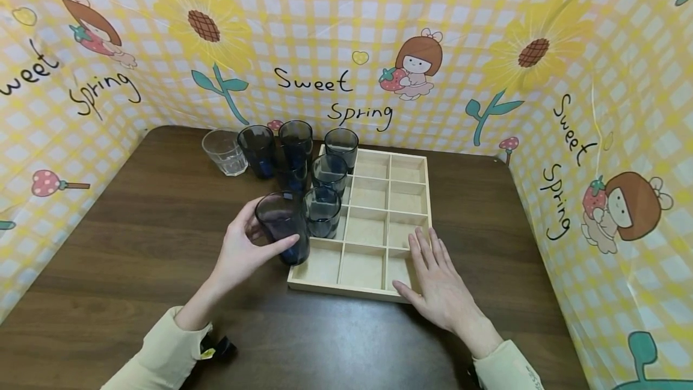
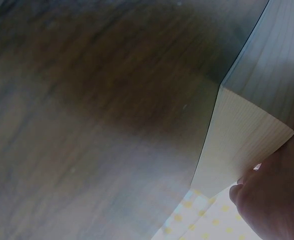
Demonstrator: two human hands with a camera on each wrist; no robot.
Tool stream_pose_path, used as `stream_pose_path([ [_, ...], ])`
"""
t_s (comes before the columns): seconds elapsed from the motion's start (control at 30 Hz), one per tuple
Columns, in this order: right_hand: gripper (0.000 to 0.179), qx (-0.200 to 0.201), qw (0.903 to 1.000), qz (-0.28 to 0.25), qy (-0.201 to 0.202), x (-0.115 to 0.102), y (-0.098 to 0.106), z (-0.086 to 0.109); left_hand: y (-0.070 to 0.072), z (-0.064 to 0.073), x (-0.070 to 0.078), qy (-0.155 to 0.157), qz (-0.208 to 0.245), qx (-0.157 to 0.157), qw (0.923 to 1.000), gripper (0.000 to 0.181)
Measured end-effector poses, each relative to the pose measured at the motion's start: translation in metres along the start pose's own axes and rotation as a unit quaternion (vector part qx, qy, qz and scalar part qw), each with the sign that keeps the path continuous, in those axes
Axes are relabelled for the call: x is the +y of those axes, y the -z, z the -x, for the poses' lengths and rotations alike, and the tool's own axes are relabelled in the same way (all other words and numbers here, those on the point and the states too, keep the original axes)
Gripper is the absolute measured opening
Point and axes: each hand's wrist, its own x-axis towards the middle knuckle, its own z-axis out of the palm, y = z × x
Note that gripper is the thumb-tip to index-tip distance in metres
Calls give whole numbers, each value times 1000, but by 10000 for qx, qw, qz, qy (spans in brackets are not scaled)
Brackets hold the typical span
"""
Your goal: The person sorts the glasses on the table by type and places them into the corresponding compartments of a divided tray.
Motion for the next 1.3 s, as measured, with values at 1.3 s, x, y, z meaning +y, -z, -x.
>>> stream_pose_path([
  [1.3,94,18,10000,-1,53,1,-2,-1,-35,20,-9,-499,-727,-574,9944,92],
])
